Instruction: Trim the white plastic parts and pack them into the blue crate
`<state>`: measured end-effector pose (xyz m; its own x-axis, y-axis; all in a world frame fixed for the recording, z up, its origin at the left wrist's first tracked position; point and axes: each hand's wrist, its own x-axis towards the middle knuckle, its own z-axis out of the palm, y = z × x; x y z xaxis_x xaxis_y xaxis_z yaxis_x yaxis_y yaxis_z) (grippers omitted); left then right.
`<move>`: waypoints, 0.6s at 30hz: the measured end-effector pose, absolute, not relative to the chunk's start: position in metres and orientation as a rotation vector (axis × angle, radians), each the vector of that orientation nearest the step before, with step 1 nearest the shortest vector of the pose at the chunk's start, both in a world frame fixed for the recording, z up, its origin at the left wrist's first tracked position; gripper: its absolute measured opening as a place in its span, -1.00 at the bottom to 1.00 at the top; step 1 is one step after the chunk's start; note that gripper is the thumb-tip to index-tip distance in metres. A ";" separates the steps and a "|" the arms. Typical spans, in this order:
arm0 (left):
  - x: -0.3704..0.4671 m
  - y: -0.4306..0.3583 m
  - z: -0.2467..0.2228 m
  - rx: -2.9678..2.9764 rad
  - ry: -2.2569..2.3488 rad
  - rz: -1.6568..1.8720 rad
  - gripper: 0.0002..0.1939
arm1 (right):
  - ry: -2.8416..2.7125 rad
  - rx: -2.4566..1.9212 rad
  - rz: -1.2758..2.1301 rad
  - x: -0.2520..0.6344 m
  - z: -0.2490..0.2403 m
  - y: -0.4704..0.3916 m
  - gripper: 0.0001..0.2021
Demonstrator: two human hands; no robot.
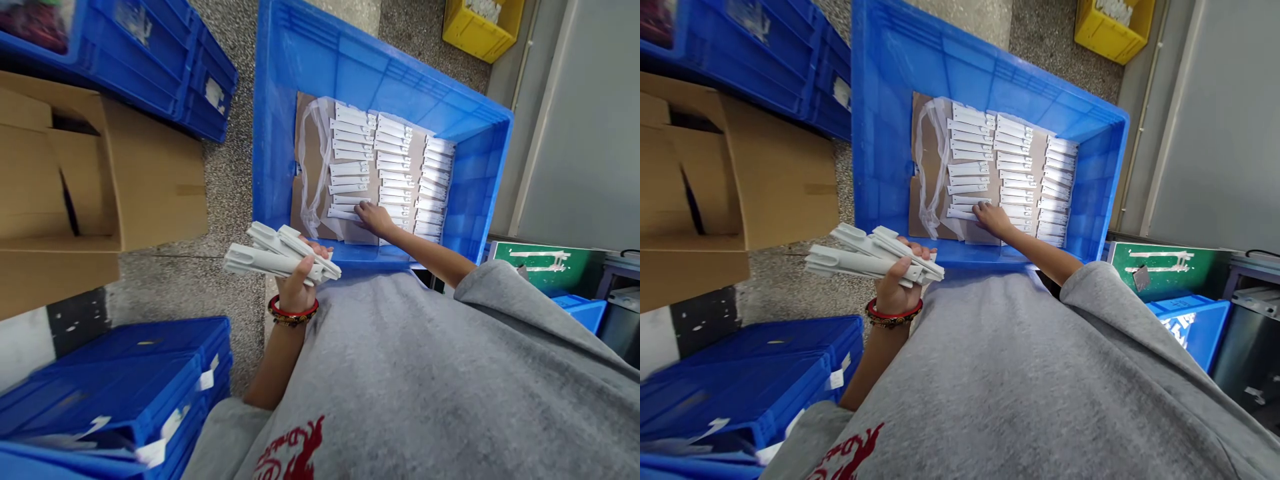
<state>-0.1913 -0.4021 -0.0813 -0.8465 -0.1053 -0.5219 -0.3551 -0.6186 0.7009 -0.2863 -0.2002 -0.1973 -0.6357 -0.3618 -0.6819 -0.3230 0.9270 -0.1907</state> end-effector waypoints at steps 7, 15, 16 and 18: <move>-0.187 -0.403 -0.081 -0.800 1.174 2.535 -0.53 | 2.269 -0.712 -0.053 -0.285 -0.201 -0.193 -0.66; -0.187 -0.405 -0.082 -0.705 0.935 2.395 -0.49 | 2.042 -0.543 -1.291 -0.279 -0.115 -0.221 -0.65; -0.186 -0.404 -0.083 -0.688 0.934 2.381 -0.49 | 1.911 -0.587 -1.426 -0.279 -0.101 -0.227 -0.64; -0.186 -0.400 -0.084 -0.673 0.963 2.371 -0.51 | 1.754 -0.597 -1.571 -0.278 -0.080 -0.232 -0.63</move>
